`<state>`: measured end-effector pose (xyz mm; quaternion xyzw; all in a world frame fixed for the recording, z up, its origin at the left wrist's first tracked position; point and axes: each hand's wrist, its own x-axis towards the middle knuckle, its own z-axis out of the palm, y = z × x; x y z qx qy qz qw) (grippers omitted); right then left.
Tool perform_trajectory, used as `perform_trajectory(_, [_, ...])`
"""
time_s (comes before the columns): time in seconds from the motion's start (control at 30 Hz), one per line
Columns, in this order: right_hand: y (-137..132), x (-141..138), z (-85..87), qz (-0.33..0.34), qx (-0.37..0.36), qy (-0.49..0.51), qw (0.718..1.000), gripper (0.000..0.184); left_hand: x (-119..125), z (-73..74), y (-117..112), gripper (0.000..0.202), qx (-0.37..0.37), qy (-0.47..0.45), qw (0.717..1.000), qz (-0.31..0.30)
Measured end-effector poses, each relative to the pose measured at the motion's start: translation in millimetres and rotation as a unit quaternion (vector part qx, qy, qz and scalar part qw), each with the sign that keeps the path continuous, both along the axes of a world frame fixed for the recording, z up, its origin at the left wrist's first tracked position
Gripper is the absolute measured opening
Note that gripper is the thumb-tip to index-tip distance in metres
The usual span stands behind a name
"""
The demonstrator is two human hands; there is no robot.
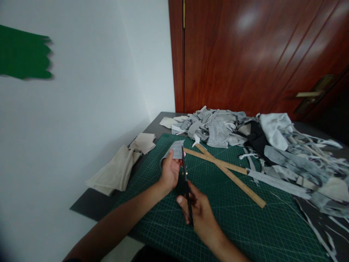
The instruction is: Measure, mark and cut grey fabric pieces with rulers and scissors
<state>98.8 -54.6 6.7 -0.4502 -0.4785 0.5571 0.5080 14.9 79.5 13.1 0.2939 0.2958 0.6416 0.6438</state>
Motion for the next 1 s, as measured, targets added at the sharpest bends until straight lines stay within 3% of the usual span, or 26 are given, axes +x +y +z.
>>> perform_trajectory(0.13, [0.2, 0.1, -1.9, -0.002, -0.006, 0.009, 1.000, 0.080, -4.3, 18.9, -2.5, 0.066, -0.007, -0.076, 0.996, -0.047])
perform_trajectory(0.23, [0.0, 0.1, -3.2, 0.002, -0.003, 0.012, 1.000, 0.076, -9.9, 24.6, -0.9, 0.064, -0.003, -0.095, 0.993, -0.067])
perform_trajectory(0.5, [-1.7, -3.8, -4.4, -0.022, -0.020, 0.042, 0.999, 0.084, -15.0, 12.4, 16.1, 0.058, -0.003, -0.046, 0.999, -0.024])
perform_trajectory(0.67, [-0.5, -3.3, -6.2, -0.051, -0.035, 0.050, 0.997, 0.093, -7.6, 11.7, 6.9, 0.051, 0.044, -0.007, 0.999, 0.013])
perform_trajectory(1.0, [3.2, -0.5, -1.9, -0.072, -0.008, 0.060, 0.996, 0.081, 2.8, 5.2, -12.1, 0.045, 0.046, 0.049, 0.997, 0.030])
